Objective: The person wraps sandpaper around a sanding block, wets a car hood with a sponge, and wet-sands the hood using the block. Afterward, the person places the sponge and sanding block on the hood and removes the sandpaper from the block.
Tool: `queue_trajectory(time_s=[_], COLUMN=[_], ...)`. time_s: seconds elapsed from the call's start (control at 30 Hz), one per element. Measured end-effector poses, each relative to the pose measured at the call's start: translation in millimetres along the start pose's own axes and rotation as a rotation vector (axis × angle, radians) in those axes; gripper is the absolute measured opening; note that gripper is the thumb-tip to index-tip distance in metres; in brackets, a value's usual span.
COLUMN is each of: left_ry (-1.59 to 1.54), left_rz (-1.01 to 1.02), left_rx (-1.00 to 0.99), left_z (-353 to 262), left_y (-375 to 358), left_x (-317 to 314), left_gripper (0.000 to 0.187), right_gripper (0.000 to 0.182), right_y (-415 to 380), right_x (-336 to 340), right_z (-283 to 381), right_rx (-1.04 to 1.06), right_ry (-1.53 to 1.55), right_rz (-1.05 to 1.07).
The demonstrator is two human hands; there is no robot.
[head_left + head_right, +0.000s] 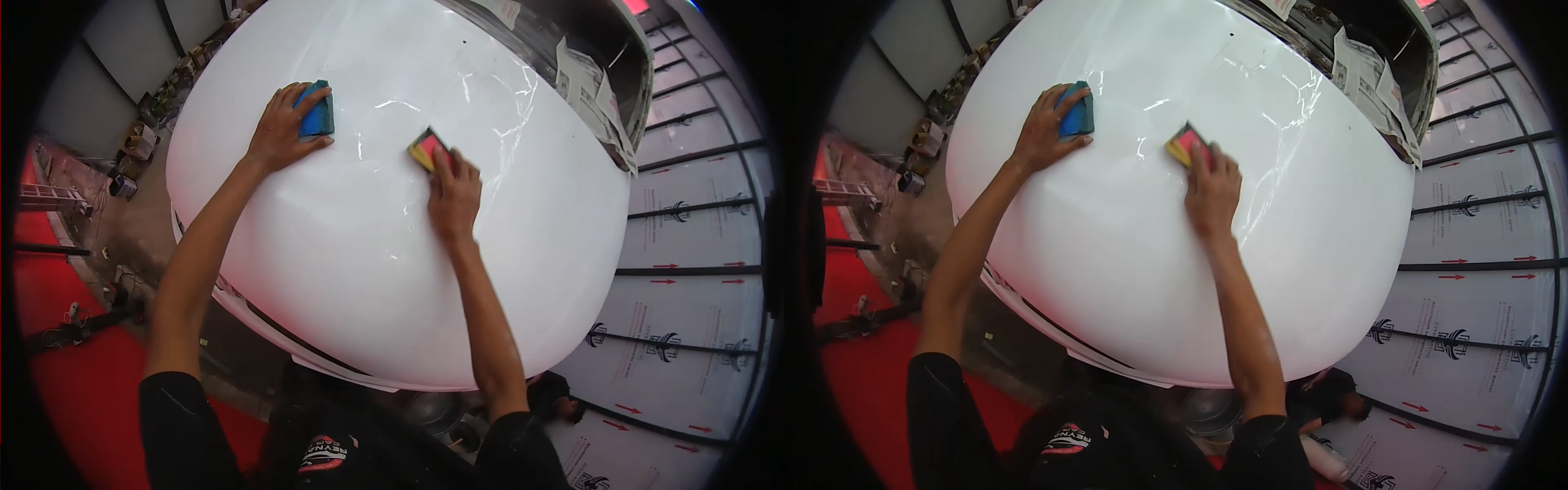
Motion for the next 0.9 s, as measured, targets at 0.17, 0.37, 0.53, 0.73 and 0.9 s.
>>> queue_trajectory(time_s=[0.17, 0.37, 0.53, 0.73, 0.9], left_ry=[0.005, -0.030, -0.056, -0.063, -0.058], left_rz=[0.014, 0.065, 0.082, 0.098, 0.105], left_rx=[0.023, 0.049, 0.029, 0.029, 0.014], left_z=[-2, -4, 2, 3, 3], left_y=[-3, 1, 4, 8, 10], left_x=[0, 0, -3, -5, -6], left_gripper=[0.099, 0.097, 0.101, 0.106, 0.107], right_gripper=[0.049, 0.058, 0.056, 0.047, 0.048], right_y=[-222, -134, 70, 254, 326], right_x=[137, 115, -10, -132, -207], right_z=[84, 24, -100, -221, -277], right_rx=[-0.048, 0.034, -0.084, -0.241, -0.313], right_ry=[-0.039, -0.010, 0.033, -0.190, -0.470], right_rz=[0.146, 0.205, 0.163, 0.209, 0.110])
Point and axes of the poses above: each hand's wrist, its own y-axis towards the middle knuckle, its own x-axis out of the back of the hand, z = x × y, the point moved 7 cm from there along y, towards the middle knuckle, and after that the axes turned 12 degrees about -z, right-handed, at the moved point
